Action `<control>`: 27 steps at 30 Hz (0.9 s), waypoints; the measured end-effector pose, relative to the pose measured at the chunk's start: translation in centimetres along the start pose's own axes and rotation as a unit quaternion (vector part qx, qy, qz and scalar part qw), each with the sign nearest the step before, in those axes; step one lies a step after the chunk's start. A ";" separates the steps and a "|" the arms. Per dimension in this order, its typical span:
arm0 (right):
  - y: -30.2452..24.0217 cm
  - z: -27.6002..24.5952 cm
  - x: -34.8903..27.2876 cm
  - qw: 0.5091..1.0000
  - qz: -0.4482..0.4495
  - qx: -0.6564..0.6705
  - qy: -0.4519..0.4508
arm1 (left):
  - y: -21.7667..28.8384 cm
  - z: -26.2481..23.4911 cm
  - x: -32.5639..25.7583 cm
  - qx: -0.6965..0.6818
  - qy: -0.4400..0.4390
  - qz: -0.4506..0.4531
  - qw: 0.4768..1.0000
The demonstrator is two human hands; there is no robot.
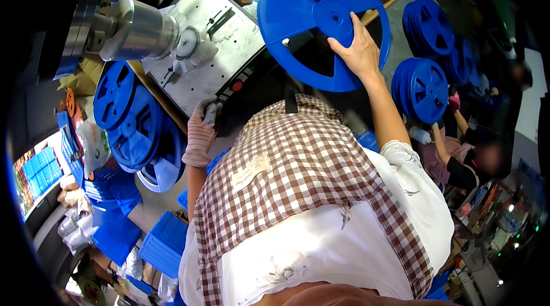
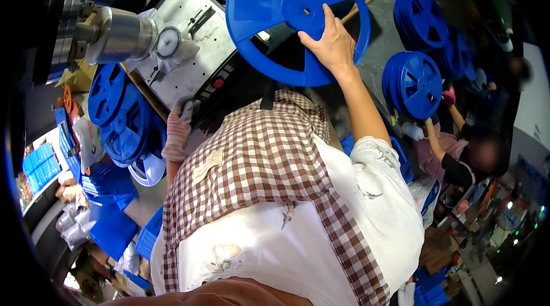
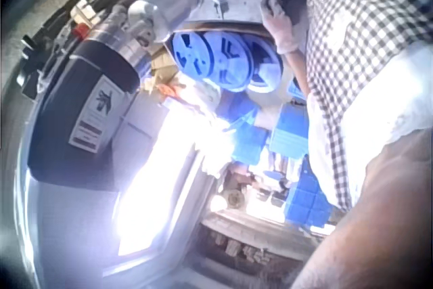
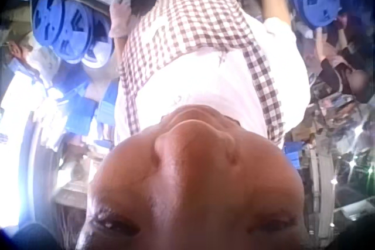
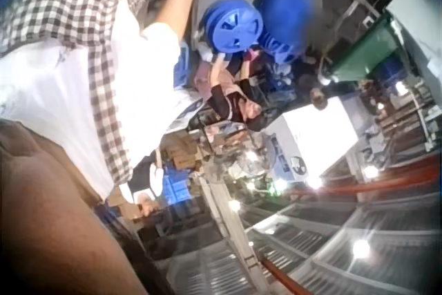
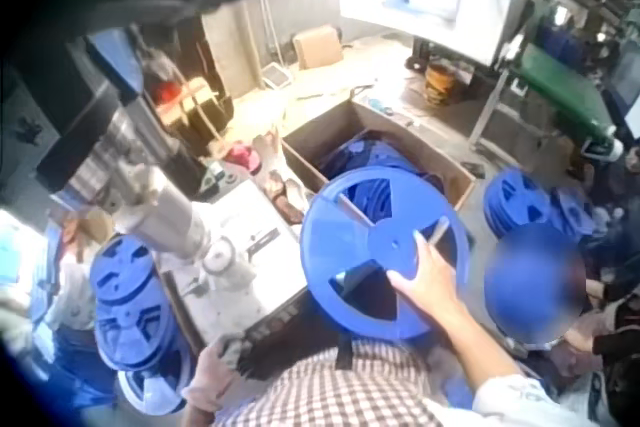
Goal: The person repeatedly picks up blue plastic fan blades and circular frames, aligns them, and presses them together by hand. They place the assembled units into a blue crate and continue the cycle with additional parts from a nearby bin.
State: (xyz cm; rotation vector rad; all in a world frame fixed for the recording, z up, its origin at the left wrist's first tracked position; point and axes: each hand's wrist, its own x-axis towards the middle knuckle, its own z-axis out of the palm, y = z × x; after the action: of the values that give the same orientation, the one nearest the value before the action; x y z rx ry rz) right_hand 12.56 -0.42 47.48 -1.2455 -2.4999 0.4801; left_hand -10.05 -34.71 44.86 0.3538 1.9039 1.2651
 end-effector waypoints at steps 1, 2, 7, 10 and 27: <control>0.1 0.1 0.7 1.000 0.001 0.000 -0.011 | 0.4 0.1 0.2 0.030 0.002 0.006 1.000; 0.6 0.5 1.5 1.000 -0.011 -0.007 -0.003 | 0.4 0.5 0.4 0.025 0.004 0.006 1.000; 0.1 1.9 3.1 0.999 -0.020 -0.009 -0.037 | -1.7 -0.1 -0.1 0.047 0.016 0.008 0.999; -0.4 1.6 3.5 0.997 0.002 0.056 -0.061 | -0.9 -0.5 -1.1 0.043 0.008 0.001 0.999; -8.3 -0.4 -2.9 0.948 -0.295 0.058 -0.103 | 5.0 0.6 -0.5 -0.177 -0.125 0.137 0.967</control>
State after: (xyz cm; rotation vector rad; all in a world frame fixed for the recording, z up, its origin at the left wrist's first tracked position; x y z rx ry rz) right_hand 8.49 -7.42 50.99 -0.3750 -2.7915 0.6067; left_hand -10.22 -32.33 49.33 0.5716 1.4169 1.6259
